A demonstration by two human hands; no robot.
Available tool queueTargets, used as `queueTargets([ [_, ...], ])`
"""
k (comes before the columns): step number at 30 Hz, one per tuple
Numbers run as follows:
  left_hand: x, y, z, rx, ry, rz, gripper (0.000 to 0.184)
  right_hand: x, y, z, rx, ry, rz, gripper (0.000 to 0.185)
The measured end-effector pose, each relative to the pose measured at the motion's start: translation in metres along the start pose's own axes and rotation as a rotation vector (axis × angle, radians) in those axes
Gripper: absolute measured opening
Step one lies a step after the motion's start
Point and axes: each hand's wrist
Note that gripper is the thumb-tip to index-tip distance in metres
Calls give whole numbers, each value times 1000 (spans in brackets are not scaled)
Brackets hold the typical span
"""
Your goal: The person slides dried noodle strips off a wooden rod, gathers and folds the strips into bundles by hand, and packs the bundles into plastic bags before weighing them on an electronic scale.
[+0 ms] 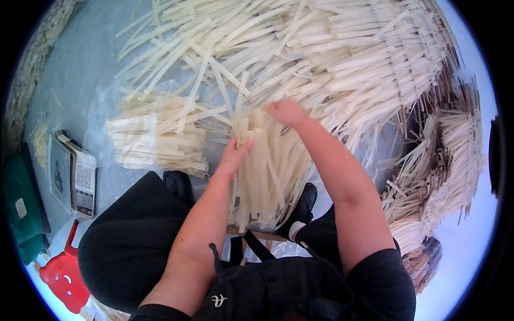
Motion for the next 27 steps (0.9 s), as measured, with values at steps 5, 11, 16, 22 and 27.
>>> queueTargets([
  [5, -18, 11, 11, 66, 254, 24, 61, 0, 27, -36, 151, -42, 208, 39],
  [11, -10, 37, 0, 200, 505, 898, 62, -75, 13, 7, 517, 19, 341, 37],
  [16, 2, 38, -11, 158, 702, 1195, 55, -111, 51, 32, 90, 241, 53, 39],
  [22, -16, 37, -6, 168, 667, 1227, 60, -117, 60, 27, 595, 187, 702, 33],
  [27, 5, 38, -13, 382, 411, 878, 71, -94, -52, -17, 767, 15, 1012, 25],
])
Point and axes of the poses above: each hand's wrist, its own z-axis towards the middle knuckle, its own y-axis out of the palm, x = y × z, and after that the axes turned 9 degrees about x, right-handed
